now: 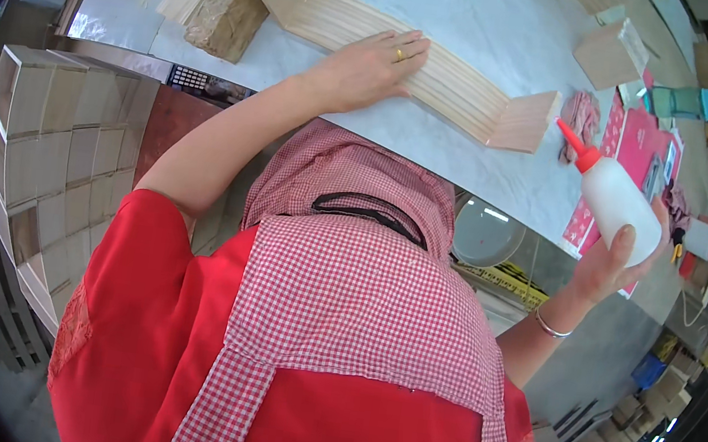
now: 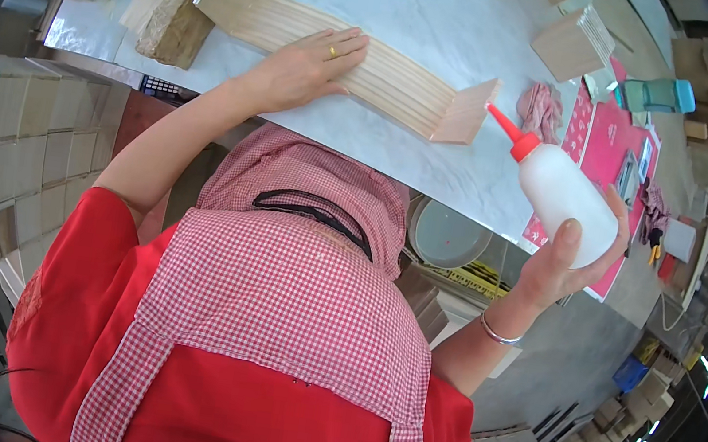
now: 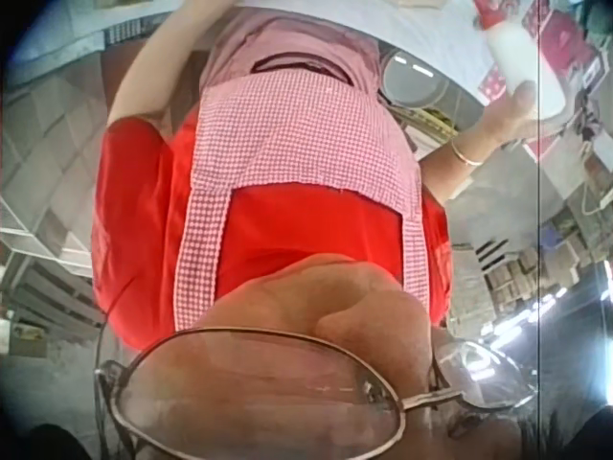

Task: The recorder assembles small wooden boxes using wood glue and a pneumatic nail gun at a workshop bench.

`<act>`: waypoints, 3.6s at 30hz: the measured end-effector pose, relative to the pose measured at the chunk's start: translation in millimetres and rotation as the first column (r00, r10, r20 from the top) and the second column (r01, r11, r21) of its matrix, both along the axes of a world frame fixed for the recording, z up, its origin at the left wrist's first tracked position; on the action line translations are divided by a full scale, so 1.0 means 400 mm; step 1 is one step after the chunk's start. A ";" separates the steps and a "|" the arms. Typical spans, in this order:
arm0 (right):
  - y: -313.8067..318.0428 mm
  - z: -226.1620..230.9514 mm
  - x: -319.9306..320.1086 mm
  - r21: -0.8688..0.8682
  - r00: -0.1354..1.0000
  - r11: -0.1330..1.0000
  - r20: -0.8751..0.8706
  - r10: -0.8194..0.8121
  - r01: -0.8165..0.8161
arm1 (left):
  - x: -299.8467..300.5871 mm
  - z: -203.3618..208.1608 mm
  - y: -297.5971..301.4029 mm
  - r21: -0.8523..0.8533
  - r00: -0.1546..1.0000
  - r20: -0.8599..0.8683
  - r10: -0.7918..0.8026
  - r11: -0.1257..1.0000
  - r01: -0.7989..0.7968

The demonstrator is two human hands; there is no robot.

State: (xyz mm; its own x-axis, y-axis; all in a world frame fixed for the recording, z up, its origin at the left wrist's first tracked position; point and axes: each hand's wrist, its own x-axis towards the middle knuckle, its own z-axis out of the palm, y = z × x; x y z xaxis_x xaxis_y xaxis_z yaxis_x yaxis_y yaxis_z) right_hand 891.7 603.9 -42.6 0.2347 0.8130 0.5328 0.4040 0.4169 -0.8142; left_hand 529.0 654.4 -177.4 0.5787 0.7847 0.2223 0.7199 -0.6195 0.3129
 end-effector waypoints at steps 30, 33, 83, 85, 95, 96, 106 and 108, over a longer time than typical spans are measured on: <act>0.087 -0.028 0.016 0.069 0.962 0.998 0.272 -0.014 -0.005 | 0.024 -0.007 -0.046 0.030 0.991 0.088 0.101 0.994 -0.104; 0.096 -0.026 0.013 0.047 0.963 0.999 0.268 -0.013 0.001 | 0.025 -0.006 -0.047 0.022 0.991 0.090 0.103 0.994 -0.106; -0.006 -0.063 -0.377 -0.163 0.922 0.912 -0.153 0.355 -0.377 | 0.110 0.261 -0.174 -0.266 -0.079 0.929 0.361 0.800 0.537; -0.001 -0.068 -0.404 -0.134 0.930 0.921 -0.087 0.358 -0.367 | 0.111 0.260 -0.191 -0.259 -0.043 0.945 0.324 0.823 0.506; -0.002 -0.082 -0.446 -0.158 0.921 0.914 -0.173 0.348 -0.374 | 0.095 0.224 -0.212 -0.207 0.262 0.959 0.107 0.896 0.393; 0.000 -0.086 -0.445 -0.154 0.919 0.913 -0.182 0.349 -0.378 | 0.088 0.221 -0.211 -0.203 0.355 0.932 0.067 0.910 0.361; 0.016 -0.105 -0.441 -0.169 0.954 0.939 -0.048 0.297 -0.300 | 0.075 0.209 -0.217 -0.188 0.523 0.852 0.013 0.940 0.283; 0.020 -0.112 -0.438 -0.158 0.963 0.951 -0.008 0.268 -0.265 | 0.077 0.203 -0.222 -0.209 0.487 0.873 0.036 0.928 0.307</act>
State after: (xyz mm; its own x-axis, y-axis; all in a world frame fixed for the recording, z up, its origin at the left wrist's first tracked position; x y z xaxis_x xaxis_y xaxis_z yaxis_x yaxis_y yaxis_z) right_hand 716.6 611.8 -87.4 -0.0083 0.9181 0.3962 0.3070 0.3794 -0.8728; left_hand 559.9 565.7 -96.2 0.3408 0.8315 0.4388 -0.0956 -0.4336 0.8960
